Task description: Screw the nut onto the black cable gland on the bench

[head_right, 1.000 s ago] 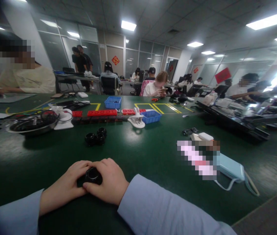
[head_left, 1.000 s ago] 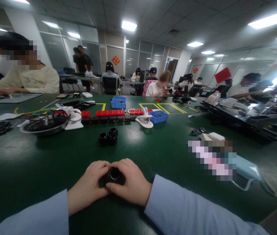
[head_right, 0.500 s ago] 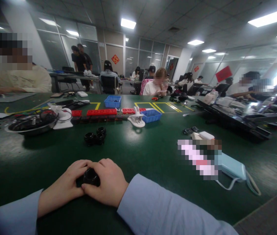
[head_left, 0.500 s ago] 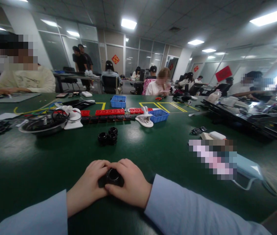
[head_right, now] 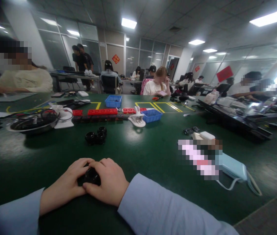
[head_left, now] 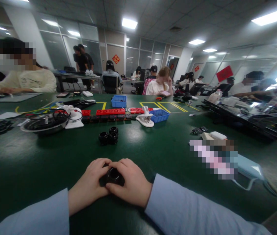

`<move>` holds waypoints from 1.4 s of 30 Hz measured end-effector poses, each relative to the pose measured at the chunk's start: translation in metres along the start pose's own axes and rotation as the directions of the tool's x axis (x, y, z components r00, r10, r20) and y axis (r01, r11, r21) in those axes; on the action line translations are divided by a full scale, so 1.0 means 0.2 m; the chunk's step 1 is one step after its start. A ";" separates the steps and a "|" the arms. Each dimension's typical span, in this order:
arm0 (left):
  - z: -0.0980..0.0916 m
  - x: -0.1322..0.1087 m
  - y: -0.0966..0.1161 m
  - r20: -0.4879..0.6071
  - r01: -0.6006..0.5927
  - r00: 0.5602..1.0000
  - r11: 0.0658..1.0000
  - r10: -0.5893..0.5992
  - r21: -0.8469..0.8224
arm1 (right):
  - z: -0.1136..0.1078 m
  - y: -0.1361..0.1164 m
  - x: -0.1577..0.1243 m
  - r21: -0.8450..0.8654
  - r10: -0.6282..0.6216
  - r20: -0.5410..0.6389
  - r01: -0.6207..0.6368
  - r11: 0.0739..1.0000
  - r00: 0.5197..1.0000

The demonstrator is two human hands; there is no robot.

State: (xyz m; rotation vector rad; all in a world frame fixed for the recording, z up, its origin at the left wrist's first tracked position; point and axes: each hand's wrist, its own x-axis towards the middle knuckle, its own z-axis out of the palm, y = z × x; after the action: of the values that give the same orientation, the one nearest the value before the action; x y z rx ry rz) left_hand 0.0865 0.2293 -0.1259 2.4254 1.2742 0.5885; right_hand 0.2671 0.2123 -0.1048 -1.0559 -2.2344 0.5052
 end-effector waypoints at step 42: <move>-0.02 0.00 0.01 0.078 0.022 0.997 0.999 -0.024 0.033 | -0.06 0.11 0.02 0.114 0.003 -0.368 0.041 0.993 0.930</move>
State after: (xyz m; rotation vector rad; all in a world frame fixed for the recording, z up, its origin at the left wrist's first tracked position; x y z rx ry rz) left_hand 0.0844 0.2286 -0.1213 2.4314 1.2872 0.4644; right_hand 0.2860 0.2302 -0.1069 -0.9755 -1.8586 0.3897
